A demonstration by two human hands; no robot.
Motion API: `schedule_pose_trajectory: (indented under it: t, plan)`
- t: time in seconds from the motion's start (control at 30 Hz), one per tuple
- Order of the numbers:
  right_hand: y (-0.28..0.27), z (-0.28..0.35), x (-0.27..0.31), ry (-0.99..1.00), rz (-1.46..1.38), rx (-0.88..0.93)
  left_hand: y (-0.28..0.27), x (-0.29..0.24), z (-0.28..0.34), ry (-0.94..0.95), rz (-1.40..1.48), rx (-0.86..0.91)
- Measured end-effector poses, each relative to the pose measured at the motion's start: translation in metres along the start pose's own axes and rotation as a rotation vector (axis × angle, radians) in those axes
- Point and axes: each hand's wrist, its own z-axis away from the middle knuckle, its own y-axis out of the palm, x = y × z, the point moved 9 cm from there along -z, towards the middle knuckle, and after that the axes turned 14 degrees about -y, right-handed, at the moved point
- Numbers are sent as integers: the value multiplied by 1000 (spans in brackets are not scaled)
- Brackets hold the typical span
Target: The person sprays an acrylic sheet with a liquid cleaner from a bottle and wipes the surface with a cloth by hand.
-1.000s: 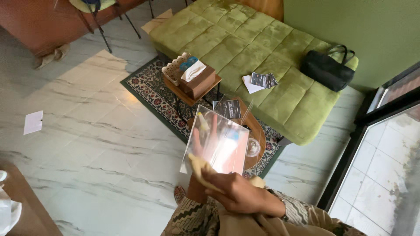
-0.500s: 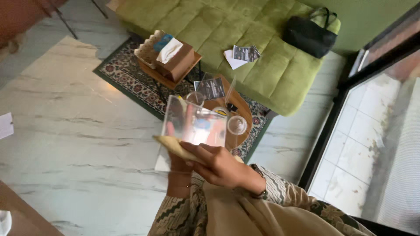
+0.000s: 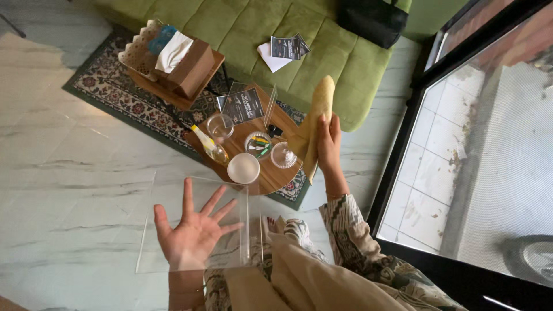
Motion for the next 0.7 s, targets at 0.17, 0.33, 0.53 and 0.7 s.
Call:
schedule_pose_trajectory:
  t: [0.17,0.33,0.53,0.7]
  plan:
    - [-28,-22,-158,150,121,24,1,-1,5,21,-6,-29]
    - [-4,-10,-241,336,406,209,-39,-11,32,101,-257,-1003]
    - [56,28,-260,293,487,642,-33,-11,50,245,-114,-1171]
    - [69,37,-215,116,706,701,-41,-5,57,310,-20,-1250]
